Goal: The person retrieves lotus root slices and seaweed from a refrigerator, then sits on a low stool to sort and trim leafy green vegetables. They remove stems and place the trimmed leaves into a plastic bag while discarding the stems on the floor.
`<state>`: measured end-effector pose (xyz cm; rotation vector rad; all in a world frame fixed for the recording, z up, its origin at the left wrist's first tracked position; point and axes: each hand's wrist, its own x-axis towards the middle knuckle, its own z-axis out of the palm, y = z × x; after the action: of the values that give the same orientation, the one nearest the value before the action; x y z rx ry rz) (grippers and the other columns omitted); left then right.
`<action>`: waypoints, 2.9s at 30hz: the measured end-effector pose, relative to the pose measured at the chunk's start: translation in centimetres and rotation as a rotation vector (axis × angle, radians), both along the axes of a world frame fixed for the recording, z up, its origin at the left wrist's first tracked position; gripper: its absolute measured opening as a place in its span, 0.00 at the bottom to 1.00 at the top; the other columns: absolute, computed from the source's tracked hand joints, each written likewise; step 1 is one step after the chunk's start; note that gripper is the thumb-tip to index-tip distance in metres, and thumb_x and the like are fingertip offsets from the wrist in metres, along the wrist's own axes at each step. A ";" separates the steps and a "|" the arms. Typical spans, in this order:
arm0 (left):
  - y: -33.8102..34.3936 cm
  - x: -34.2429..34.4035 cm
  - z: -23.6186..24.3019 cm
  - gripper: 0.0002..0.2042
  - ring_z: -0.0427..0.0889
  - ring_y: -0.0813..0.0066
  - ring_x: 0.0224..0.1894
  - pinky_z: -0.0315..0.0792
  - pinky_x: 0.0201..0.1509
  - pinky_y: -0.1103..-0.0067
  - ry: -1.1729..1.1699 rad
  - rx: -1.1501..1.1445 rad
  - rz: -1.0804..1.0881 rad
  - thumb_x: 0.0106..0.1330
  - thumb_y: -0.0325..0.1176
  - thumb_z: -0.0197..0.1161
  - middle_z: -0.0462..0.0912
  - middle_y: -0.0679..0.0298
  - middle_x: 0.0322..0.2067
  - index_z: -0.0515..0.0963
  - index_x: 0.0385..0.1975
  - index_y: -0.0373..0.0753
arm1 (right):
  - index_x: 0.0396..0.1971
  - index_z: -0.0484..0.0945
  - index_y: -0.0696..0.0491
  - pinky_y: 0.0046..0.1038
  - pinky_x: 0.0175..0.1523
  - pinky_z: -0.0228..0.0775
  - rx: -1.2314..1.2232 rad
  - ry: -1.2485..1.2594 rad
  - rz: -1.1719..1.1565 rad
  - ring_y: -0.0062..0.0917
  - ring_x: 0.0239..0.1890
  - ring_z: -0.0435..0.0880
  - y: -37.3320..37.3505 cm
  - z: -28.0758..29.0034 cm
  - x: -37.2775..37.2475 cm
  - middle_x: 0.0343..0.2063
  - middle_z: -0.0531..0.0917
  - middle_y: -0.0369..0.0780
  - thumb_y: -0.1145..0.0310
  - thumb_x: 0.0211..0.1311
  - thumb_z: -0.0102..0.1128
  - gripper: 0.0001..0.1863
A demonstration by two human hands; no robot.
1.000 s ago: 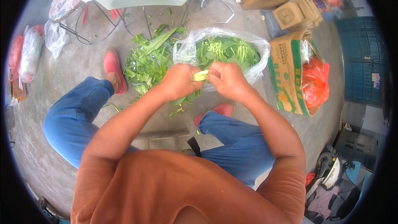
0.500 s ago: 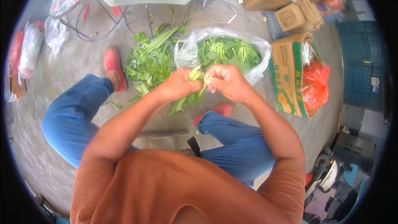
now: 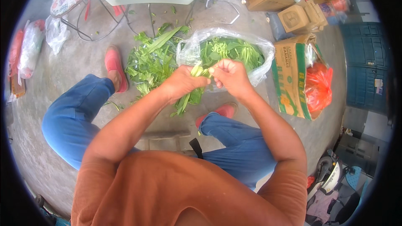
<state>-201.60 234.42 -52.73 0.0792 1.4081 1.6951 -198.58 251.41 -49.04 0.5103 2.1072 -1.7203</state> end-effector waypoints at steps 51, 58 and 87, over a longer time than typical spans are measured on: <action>-0.7 -6.8 0.7 0.11 0.77 0.68 0.32 0.70 0.39 0.76 0.652 -0.252 0.019 0.55 0.27 0.59 0.80 0.60 0.29 0.76 0.38 0.35 | 0.26 0.75 0.53 0.21 0.36 0.66 0.132 0.213 -0.124 0.19 0.30 0.75 5.9 -14.3 -8.2 0.25 0.79 0.34 0.78 0.45 0.57 0.07; 3.3 -4.2 0.7 0.14 0.78 0.60 0.34 0.71 0.39 0.70 0.837 -0.248 0.076 0.54 0.38 0.61 0.80 0.57 0.31 0.76 0.38 0.39 | 0.34 0.75 0.57 0.17 0.34 0.66 -0.180 0.192 0.037 0.15 0.27 0.74 4.7 -0.6 -5.5 0.26 0.79 0.35 0.77 0.50 0.56 0.09; -0.4 -1.3 3.6 0.08 0.68 0.89 0.28 0.64 0.31 0.87 0.261 0.095 -0.022 0.61 0.35 0.58 0.75 0.74 0.26 0.76 0.34 0.37 | 0.23 0.75 0.57 0.15 0.25 0.63 -0.077 0.212 -0.047 0.12 0.19 0.71 0.1 3.2 -0.8 0.19 0.77 0.33 0.70 0.55 0.60 0.07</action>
<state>-202.86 233.97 -49.14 0.3797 1.5080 1.7807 -199.35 251.51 -45.81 0.3721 2.1761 -1.9498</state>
